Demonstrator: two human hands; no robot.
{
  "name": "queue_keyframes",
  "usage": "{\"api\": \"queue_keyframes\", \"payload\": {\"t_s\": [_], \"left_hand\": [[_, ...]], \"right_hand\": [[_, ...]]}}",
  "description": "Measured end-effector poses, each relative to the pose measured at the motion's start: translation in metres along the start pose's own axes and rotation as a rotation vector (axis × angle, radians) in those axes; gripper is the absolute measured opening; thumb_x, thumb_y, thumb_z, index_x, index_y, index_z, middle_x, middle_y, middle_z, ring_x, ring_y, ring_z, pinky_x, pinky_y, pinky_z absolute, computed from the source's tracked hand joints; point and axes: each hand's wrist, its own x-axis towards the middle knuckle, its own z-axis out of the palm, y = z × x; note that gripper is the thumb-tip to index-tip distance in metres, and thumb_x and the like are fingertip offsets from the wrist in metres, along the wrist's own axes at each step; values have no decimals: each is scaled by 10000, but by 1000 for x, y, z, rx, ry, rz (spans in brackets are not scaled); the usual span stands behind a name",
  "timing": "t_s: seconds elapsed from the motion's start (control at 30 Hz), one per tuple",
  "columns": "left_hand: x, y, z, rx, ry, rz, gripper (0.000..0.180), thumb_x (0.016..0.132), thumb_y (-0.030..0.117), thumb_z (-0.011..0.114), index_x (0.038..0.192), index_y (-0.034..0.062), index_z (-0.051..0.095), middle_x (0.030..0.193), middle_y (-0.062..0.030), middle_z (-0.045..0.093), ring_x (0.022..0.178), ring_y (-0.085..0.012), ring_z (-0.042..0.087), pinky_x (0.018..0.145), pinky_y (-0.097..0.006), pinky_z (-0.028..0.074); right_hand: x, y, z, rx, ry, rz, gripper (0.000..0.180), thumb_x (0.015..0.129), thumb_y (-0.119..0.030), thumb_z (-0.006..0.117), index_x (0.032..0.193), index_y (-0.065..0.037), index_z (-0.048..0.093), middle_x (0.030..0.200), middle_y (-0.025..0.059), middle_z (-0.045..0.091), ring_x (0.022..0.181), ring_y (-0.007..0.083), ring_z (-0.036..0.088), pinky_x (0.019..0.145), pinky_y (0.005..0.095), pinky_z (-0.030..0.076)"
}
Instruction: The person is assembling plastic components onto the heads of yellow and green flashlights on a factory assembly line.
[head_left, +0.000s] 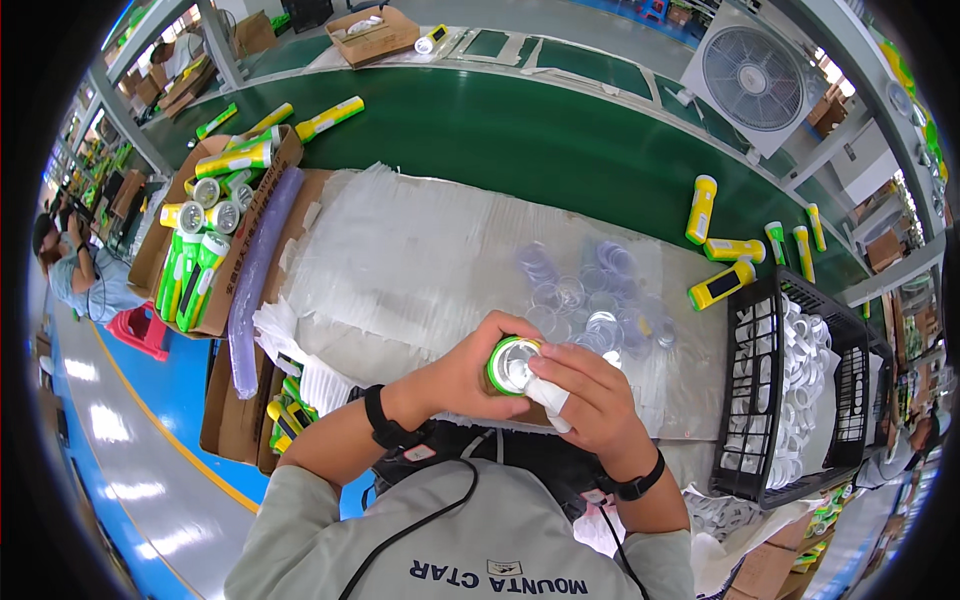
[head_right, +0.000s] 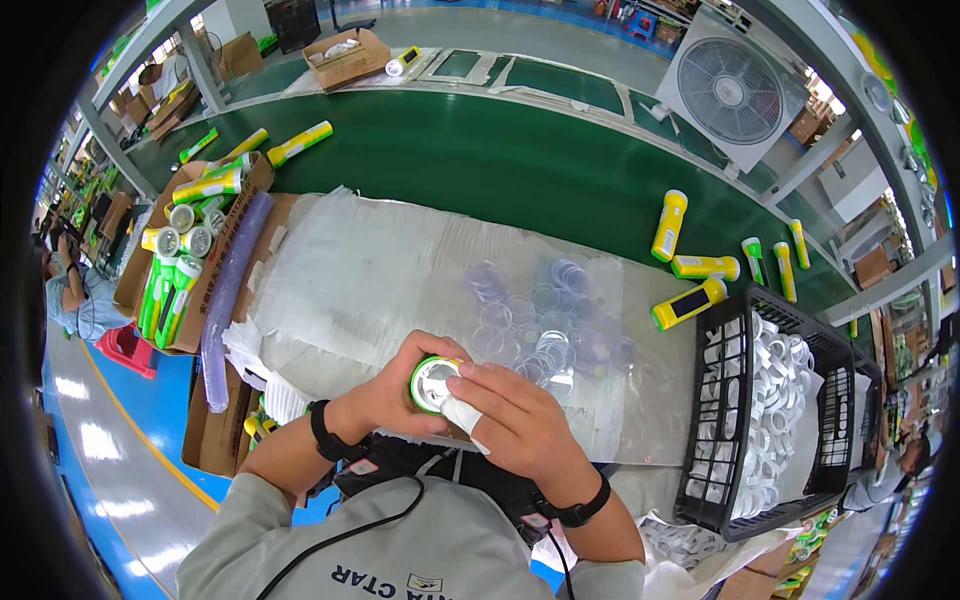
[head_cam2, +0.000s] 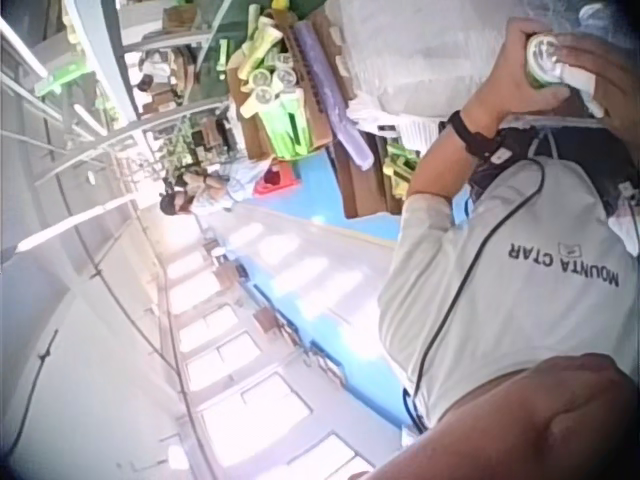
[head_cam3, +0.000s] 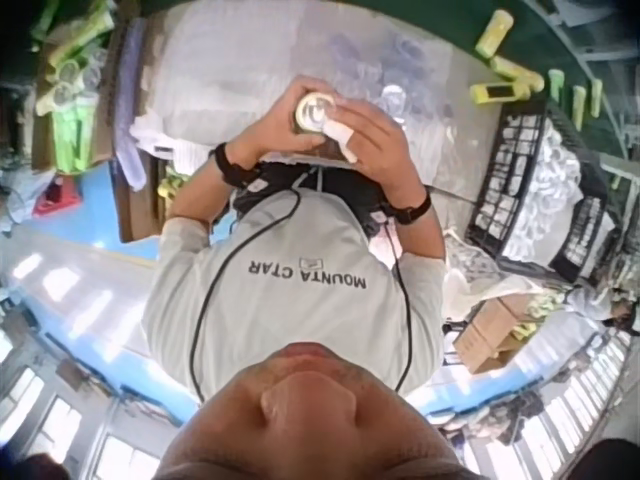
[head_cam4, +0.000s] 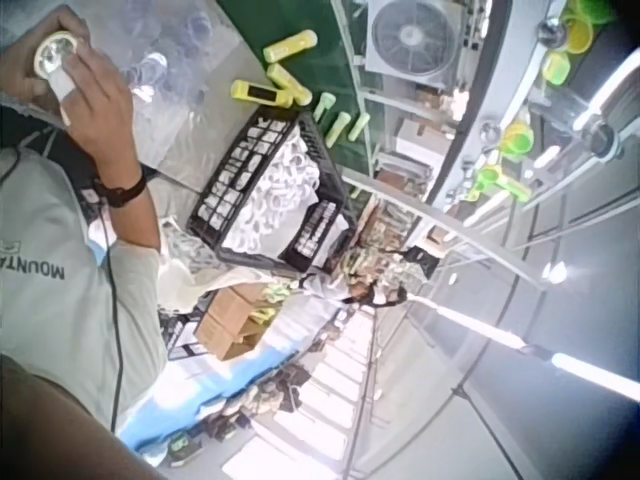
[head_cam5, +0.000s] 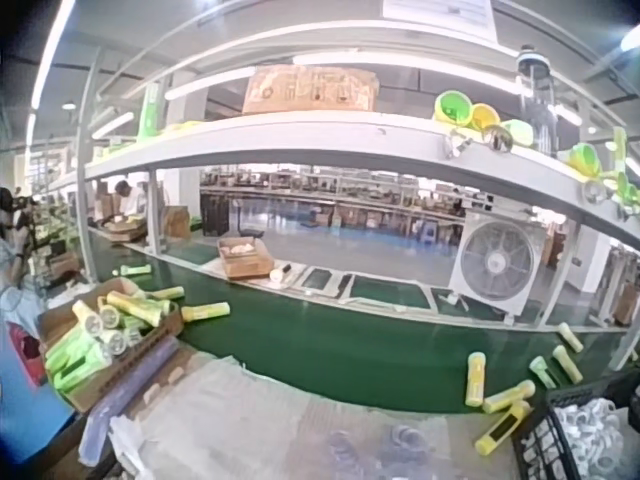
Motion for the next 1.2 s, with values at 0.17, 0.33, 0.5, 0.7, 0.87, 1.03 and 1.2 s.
{"api": "queue_keyframes", "payload": {"t_s": [0.17, 0.33, 0.5, 0.7, 0.87, 1.03, 1.2], "left_hand": [[2, -7, -2, -18, -3, 28, 619, 731, 105, 713, 1224, 62, 340, 1151, -121, 491, 1081, -206, 499, 917, -344, 410], [5, -12, -5, -7, -44, 99, 634, 725, 118, 729, 1227, 69, 344, 1147, -134, 495, 1078, -230, 504, 920, -365, 409], [8, -12, -2, -17, -43, 106, 620, 736, 122, 723, 1228, 86, 347, 1128, -141, 497, 1046, -236, 510, 896, -366, 409], [8, -3, 4, -110, -16, 121, 551, 765, 84, 665, 1209, 95, 337, 1082, -151, 491, 979, -223, 498, 852, -365, 406], [11, 4, 6, -164, -20, 93, 479, 796, 68, 592, 1200, 84, 335, 1074, -150, 485, 972, -214, 487, 848, -361, 402], [12, 5, 6, -145, -26, 56, 476, 794, 66, 579, 1201, 82, 334, 1075, -146, 485, 977, -205, 487, 847, -353, 401], [8, 1, 8, -88, -38, 71, 518, 794, 121, 632, 1208, 68, 326, 1084, -138, 487, 999, -191, 487, 873, -337, 401]], "right_hand": [[-3, 2, 2, -4, 1, -9, 180, 646, -13, 675, 814, -14, 607, 1088, 108, 636, 1035, 280, 608, 854, 398, 531], [3, 0, 3, 29, -18, 24, 205, 669, -42, 692, 854, -11, 611, 1101, 104, 629, 1037, 288, 603, 892, 408, 517], [-12, 7, -7, 87, 7, 53, 232, 662, -30, 682, 885, -24, 619, 1070, 109, 633, 968, 287, 606, 842, 427, 514], [-7, -4, -32, 10, 24, 174, 276, 572, -36, 655, 844, -81, 633, 828, 48, 577, 702, 226, 533, 589, 338, 426], [-7, -6, -22, -68, -184, 105, 357, 540, -11, 617, 892, -67, 639, 816, 47, 559, 668, 234, 515, 562, 345, 396], [2, -18, -27, -93, -243, 254, 276, 573, -10, 637, 840, -75, 612, 826, 32, 562, 693, 208, 511, 599, 334, 404], [7, -9, -42, 66, -250, 233, 307, 585, -10, 661, 886, -68, 629, 918, 50, 605, 795, 215, 569, 641, 327, 446]]}}
